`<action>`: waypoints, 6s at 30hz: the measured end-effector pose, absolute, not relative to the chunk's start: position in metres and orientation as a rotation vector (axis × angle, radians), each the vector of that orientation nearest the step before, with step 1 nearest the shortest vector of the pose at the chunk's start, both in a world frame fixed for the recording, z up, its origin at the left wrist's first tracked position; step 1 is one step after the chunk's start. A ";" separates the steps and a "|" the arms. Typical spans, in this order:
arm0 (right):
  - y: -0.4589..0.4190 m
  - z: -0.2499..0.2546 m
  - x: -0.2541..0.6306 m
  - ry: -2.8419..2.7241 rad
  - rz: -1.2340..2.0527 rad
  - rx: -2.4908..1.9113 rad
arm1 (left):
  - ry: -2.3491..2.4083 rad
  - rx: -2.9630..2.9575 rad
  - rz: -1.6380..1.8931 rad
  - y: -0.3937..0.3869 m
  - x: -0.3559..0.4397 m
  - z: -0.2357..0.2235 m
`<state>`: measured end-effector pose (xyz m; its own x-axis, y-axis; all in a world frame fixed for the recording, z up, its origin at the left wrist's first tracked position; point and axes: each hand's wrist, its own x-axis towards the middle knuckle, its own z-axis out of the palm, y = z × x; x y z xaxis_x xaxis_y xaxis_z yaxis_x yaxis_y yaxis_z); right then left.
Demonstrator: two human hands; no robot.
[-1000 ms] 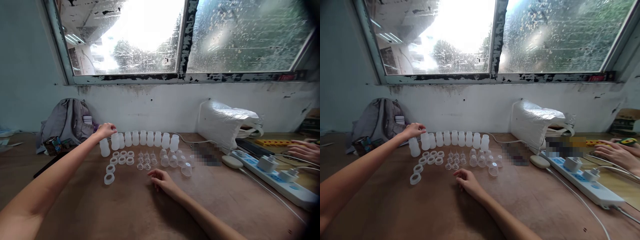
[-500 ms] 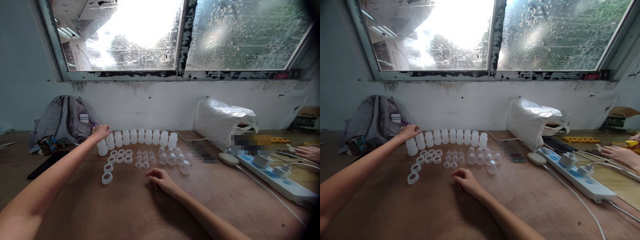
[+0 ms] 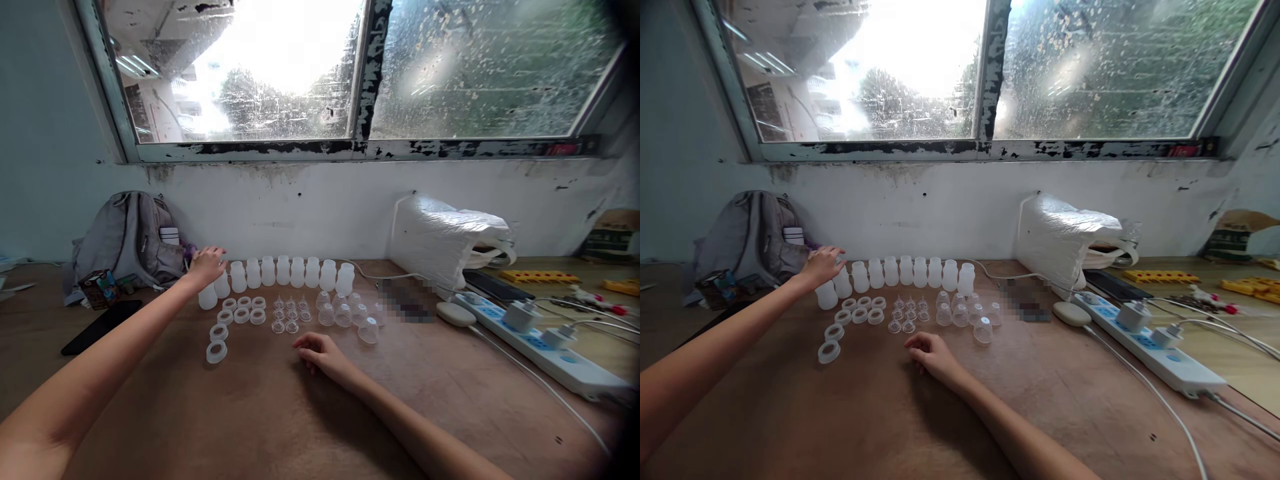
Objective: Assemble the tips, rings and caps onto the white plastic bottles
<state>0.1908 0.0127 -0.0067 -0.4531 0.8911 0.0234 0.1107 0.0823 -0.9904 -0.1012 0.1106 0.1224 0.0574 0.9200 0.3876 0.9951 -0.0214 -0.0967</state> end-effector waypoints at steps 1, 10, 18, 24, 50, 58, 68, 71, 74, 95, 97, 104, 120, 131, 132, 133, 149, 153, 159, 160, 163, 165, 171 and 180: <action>0.013 -0.007 0.191 -1.672 1.435 -1.003 | -1.807 -2.073 -0.323 0.105 -0.096 0.119; 0.013 -0.008 0.197 -1.928 0.644 -1.058 | -1.516 -2.354 -0.323 0.047 -0.038 0.022; 0.019 -0.014 0.197 -2.427 0.300 -1.204 | -1.502 -2.313 -0.544 0.034 -0.021 0.000; 0.023 -0.016 0.194 -2.349 0.266 -1.122 | -1.448 -2.498 -0.899 0.021 -0.013 0.002; 0.002 -0.009 0.187 -2.087 0.378 -1.068 | -1.908 -3.249 -2.289 -0.009 0.022 0.002; 0.003 -0.011 0.186 -2.068 0.352 -1.102 | -1.859 -3.537 -2.124 -0.013 0.024 0.001; 0.009 -0.011 0.189 -2.009 0.392 -1.116 | -2.029 -3.592 -1.958 -0.016 0.029 0.005; 0.010 -0.011 0.190 -1.989 0.415 -1.132 | -2.068 -3.472 -2.032 -0.014 0.029 0.002; 0.010 -0.010 0.189 -1.954 0.418 -1.150 | -2.169 -3.374 -2.125 -0.011 0.030 0.000; 0.019 -0.005 0.187 -1.897 0.581 -1.413 | -2.050 -3.290 -1.935 -0.006 0.033 -0.010; 0.020 -0.008 0.186 -1.905 0.538 -1.456 | -2.056 -3.296 -1.888 -0.007 0.032 -0.010; 0.017 -0.012 0.183 -1.930 0.352 -1.511 | -2.103 -3.308 -1.854 -0.005 0.031 -0.008; 0.005 0.003 0.188 -1.956 0.728 -1.124 | -2.101 -2.890 -2.414 -0.003 0.024 -0.006; -0.002 0.009 0.190 -2.000 0.860 -0.913 | -1.838 -3.023 -2.400 -0.008 0.024 0.003; -0.002 0.009 0.191 -2.004 0.868 -0.900 | -1.847 -3.007 -2.417 -0.009 0.024 0.002; -0.002 0.008 0.191 -2.013 0.870 -0.892 | -1.855 -2.995 -2.428 -0.008 0.024 0.002; 0.004 -0.004 0.190 -2.105 0.675 -0.923 | -1.778 -2.963 -1.785 -0.006 0.015 0.010; 0.006 -0.005 0.189 -2.120 0.624 -0.908 | -1.681 -2.961 -1.533 -0.005 0.014 0.018; 0.014 -0.006 0.203 -2.007 0.551 -0.981 | -1.673 -2.599 -0.961 0.036 -0.019 0.054; 0.016 -0.005 0.205 -1.968 0.560 -1.009 | -1.738 -2.473 -0.826 0.049 -0.030 0.062; 0.018 -0.002 0.207 -1.906 0.593 -1.023 | -1.983 -2.127 -0.479 0.088 -0.057 0.085; 0.017 -0.001 0.206 -1.916 0.594 -0.998 | -2.029 -2.053 -0.452 0.108 -0.067 0.091; 0.012 0.000 0.202 -1.983 0.556 -0.977 | -2.100 -1.977 -0.444 0.134 -0.063 0.076; 0.008 -0.004 0.197 -1.941 0.588 -0.975 | -1.879 -1.874 -0.857 0.094 -0.056 0.076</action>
